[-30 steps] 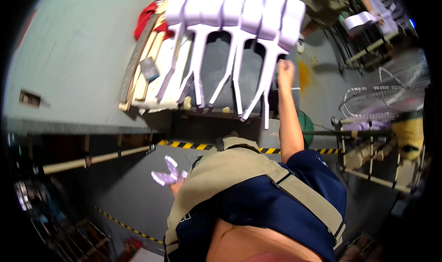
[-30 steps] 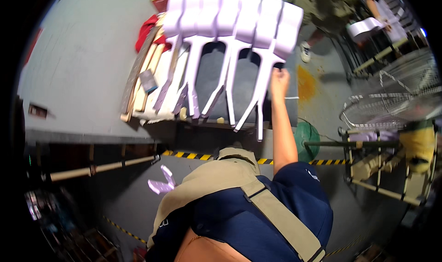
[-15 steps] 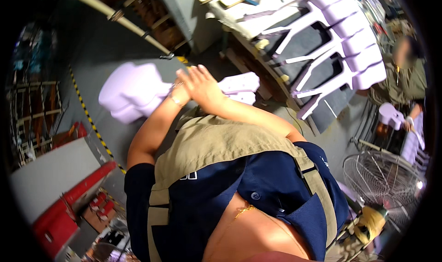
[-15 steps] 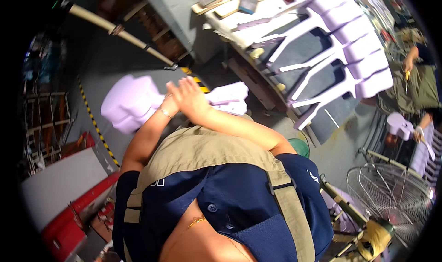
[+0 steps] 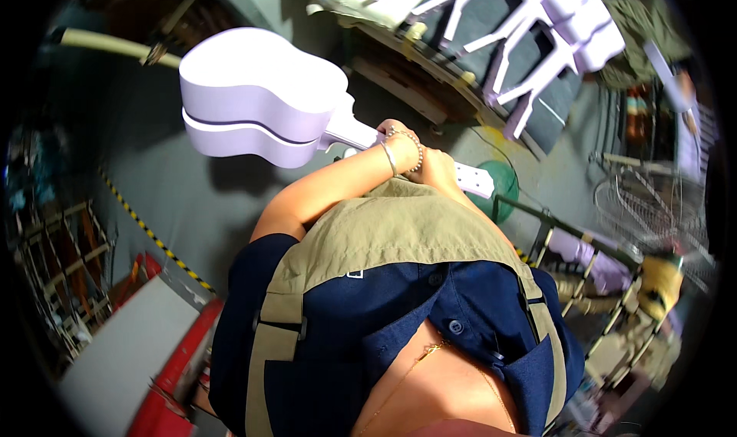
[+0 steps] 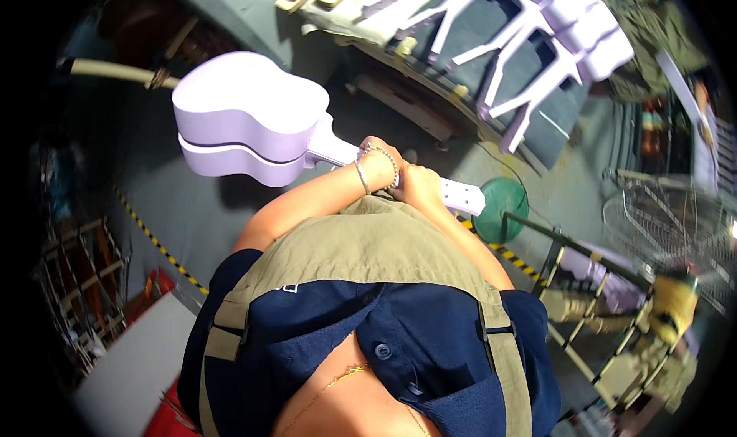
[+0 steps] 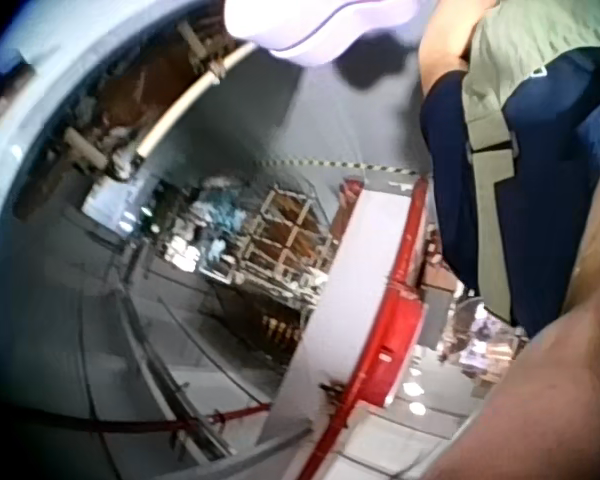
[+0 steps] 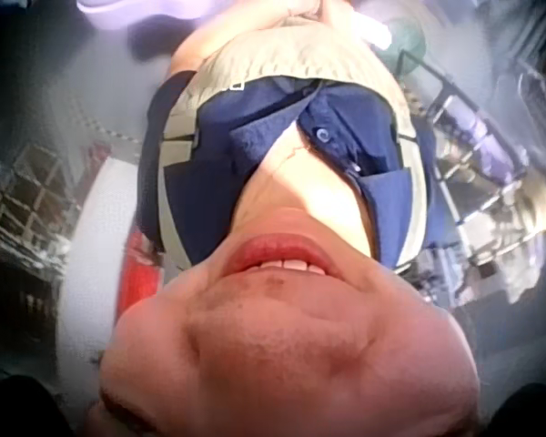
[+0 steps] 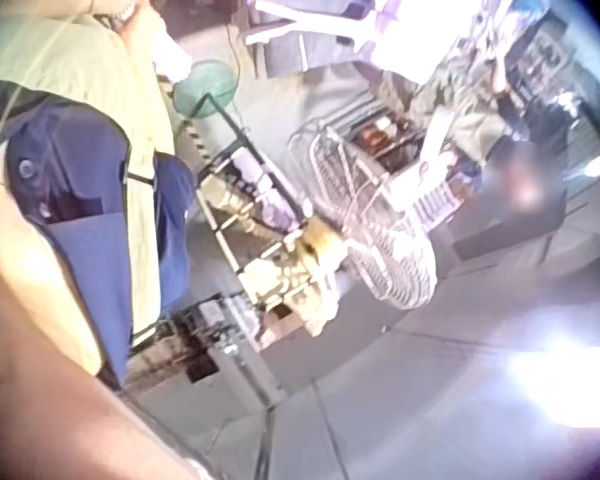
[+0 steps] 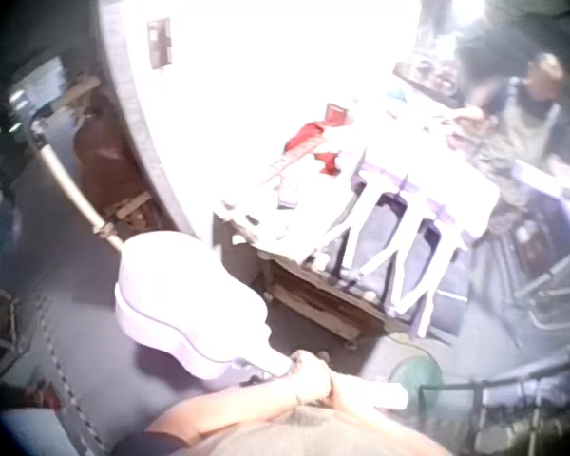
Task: The person assembles light purple guitar necks by applying adhesive tape to the edges of the headstock and neck joint. They handle the necks one at a time, picking them up from a rack, applying tape, and then placing them onto a metal cart. The process involves repetitive handling and taping of multiple identical guitar necks.
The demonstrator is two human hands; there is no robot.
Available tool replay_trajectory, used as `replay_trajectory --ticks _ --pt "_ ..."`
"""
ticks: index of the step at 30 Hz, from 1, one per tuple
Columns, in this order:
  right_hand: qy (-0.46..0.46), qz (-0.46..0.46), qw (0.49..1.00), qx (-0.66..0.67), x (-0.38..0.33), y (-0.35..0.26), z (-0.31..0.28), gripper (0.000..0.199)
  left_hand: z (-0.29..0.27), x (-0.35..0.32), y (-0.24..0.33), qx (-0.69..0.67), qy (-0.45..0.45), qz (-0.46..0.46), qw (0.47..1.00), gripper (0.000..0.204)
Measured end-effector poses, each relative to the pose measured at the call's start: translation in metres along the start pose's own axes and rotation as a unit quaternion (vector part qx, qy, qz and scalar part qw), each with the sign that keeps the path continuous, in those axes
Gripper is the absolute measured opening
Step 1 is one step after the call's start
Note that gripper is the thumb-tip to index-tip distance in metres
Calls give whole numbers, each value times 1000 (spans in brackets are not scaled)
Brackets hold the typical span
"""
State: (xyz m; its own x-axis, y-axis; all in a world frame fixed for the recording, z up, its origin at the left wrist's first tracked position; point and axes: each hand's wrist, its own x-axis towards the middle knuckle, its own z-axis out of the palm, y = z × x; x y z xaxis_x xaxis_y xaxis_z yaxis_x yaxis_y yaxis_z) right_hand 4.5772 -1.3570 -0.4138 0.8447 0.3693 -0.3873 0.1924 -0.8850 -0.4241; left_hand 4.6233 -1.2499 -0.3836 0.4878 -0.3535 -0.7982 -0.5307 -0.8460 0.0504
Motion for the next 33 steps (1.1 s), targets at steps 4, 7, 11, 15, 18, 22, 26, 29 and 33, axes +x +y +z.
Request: replay_trajectory --ticks 4,7,11,15,18,22,26,29,33 --pt "100 108 981 126 -39 7 4 35 -16 -14 39 131 46 70 988 30" --pt "190 121 963 148 -50 8 -7 33 -42 -40 51 226 98 103 964 29" --pt "315 123 926 169 -45 14 -24 27 -85 -65 55 310 166 117 929 32" --pt "380 112 906 153 -28 13 -67 25 -100 -85 45 315 505 113 795 31" --pt "482 12 829 283 -20 14 -101 29 -102 -110 8 68 698 409 584 23" --pt "410 -13 806 427 -27 11 -152 27 -107 -86 -42 -349 618 274 649 38" --pt "375 -52 812 444 -14 20 -170 31 -175 -37 -46 -595 381 472 528 69" --pt "358 -68 805 468 -1 35 -180 36 -218 -29 -28 -584 268 601 475 74" --pt "355 -29 821 446 10 52 -209 40 -252 -22 -19 -596 298 561 491 67"
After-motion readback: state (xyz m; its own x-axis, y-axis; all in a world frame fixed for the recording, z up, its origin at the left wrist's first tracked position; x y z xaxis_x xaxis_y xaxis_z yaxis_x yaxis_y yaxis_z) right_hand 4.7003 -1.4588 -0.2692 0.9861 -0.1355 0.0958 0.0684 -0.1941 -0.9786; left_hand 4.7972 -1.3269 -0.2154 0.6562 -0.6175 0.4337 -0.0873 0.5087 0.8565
